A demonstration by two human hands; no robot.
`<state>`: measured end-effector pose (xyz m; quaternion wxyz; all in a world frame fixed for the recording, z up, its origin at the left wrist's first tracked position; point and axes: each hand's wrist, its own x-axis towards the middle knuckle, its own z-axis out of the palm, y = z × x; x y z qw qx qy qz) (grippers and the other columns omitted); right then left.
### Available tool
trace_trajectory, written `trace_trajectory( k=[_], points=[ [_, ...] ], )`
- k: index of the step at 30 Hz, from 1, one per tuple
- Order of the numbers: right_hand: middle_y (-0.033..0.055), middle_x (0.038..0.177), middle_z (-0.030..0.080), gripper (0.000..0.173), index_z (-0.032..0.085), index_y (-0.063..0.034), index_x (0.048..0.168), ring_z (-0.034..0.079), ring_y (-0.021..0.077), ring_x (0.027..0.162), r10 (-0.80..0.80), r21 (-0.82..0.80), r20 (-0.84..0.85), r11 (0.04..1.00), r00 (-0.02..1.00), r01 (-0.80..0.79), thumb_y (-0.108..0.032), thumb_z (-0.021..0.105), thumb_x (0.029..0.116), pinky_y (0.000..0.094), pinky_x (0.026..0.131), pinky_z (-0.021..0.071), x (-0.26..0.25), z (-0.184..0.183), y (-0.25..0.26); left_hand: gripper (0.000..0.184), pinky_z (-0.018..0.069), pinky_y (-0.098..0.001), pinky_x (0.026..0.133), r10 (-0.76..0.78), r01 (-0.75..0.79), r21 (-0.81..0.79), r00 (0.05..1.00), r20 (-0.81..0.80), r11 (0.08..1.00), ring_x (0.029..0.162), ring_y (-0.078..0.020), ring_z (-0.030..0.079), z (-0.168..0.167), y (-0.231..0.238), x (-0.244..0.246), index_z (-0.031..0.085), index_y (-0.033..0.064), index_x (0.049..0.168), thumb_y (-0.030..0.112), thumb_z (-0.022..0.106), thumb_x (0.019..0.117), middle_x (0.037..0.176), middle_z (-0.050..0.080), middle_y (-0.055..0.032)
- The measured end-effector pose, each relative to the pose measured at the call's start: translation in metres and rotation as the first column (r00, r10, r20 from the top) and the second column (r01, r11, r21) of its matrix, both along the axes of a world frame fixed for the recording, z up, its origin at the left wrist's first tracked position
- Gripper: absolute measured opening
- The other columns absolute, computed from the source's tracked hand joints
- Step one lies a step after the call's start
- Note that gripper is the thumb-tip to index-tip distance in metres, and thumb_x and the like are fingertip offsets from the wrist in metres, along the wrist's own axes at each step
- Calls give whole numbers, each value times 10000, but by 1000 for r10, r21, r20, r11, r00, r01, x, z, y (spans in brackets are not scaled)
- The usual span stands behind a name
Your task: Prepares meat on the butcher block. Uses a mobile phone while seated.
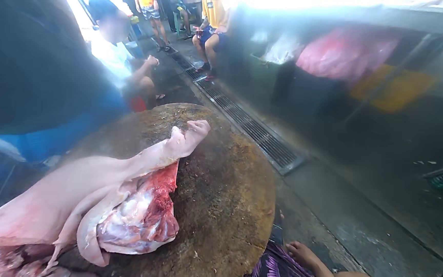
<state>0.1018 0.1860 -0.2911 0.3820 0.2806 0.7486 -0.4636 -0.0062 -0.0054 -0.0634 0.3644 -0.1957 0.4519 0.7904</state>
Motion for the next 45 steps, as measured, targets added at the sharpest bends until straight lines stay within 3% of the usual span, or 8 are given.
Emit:
trace_trajectory(
  k=[7, 15, 18, 24, 30, 36, 41, 45],
  points=[
    [236, 1190, 680, 402, 580, 33, 1315, 692, 331, 1058, -10, -8, -3, 1000, 1000, 10, -290, 511, 1087, 506, 958, 538, 0, 2, 0, 626, 546, -245, 648, 11, -11, -52, 1000, 3, 999, 667, -151, 677, 26, -1, 2, 568, 30, 1096, 380, 50, 1130, 764, 670, -82],
    [234, 1211, 676, 407, 574, 21, 1331, 692, 331, 1068, -25, -16, 16, 1000, 1000, 25, -300, 507, 1088, 507, 959, 537, 0, 2, -1, 618, 554, -262, 619, 53, -53, -11, 999, -3, 999, 665, -170, 681, 15, 0, 1, 567, 27, 1070, 395, 74, 1132, 760, 668, -88],
    [237, 1222, 672, 396, 577, 27, 1325, 686, 333, 1086, -36, -19, 23, 999, 999, 37, -283, 499, 1092, 504, 970, 532, 0, -1, 0, 656, 587, -291, 645, 48, -45, 72, 998, -42, 996, 710, -202, 716, -24, -1, -2, 580, 21, 1090, 433, 71, 1124, 796, 699, -113],
    [233, 1204, 676, 384, 581, 25, 1314, 689, 323, 1068, -42, -22, 17, 999, 999, 42, -277, 507, 1088, 498, 961, 535, 0, 1, -2, 649, 583, -296, 638, 36, -34, 66, 999, -24, 997, 711, -206, 709, -23, -1, -2, 571, 37, 1106, 461, 79, 1119, 808, 693, -110],
    [244, 1208, 670, 385, 578, 37, 1318, 685, 333, 1076, -34, -21, 4, 999, 999, 34, -264, 513, 1087, 504, 970, 530, 1, -2, 0, 561, 558, -245, 617, 61, -61, -19, 998, 22, 998, 653, -146, 680, 23, -1, 3, 569, 41, 1065, 361, 115, 1139, 757, 672, -71],
    [234, 1211, 673, 390, 582, 23, 1324, 684, 330, 1081, -24, -18, 7, 1000, 1000, 24, -278, 514, 1085, 500, 973, 530, 1, -2, 0, 564, 525, -245, 589, 24, -19, -173, 999, 29, 985, 609, -161, 635, 65, 4, 9, 541, 14, 1129, 334, 77, 1139, 769, 631, -101],
    [237, 1211, 672, 389, 577, 27, 1327, 687, 325, 1073, -28, -23, 19, 999, 999, 29, -274, 505, 1090, 495, 969, 532, 2, -4, 1, 598, 525, -247, 639, -39, 41, -148, 999, 15, 988, 665, -161, 640, 54, 2, 8, 534, 12, 1173, 345, 40, 1130, 817, 632, -103],
    [226, 1189, 685, 395, 593, 9, 1310, 696, 324, 1056, -13, -9, 0, 1000, 1000, 13, -304, 527, 1079, 503, 949, 542, 1, -15, 5, 566, 563, -278, 664, 16, -19, -49, 998, -54, 999, 721, -182, 689, 11, -2, 3, 546, 15, 1174, 370, 106, 1138, 847, 677, -107]
  ],
)
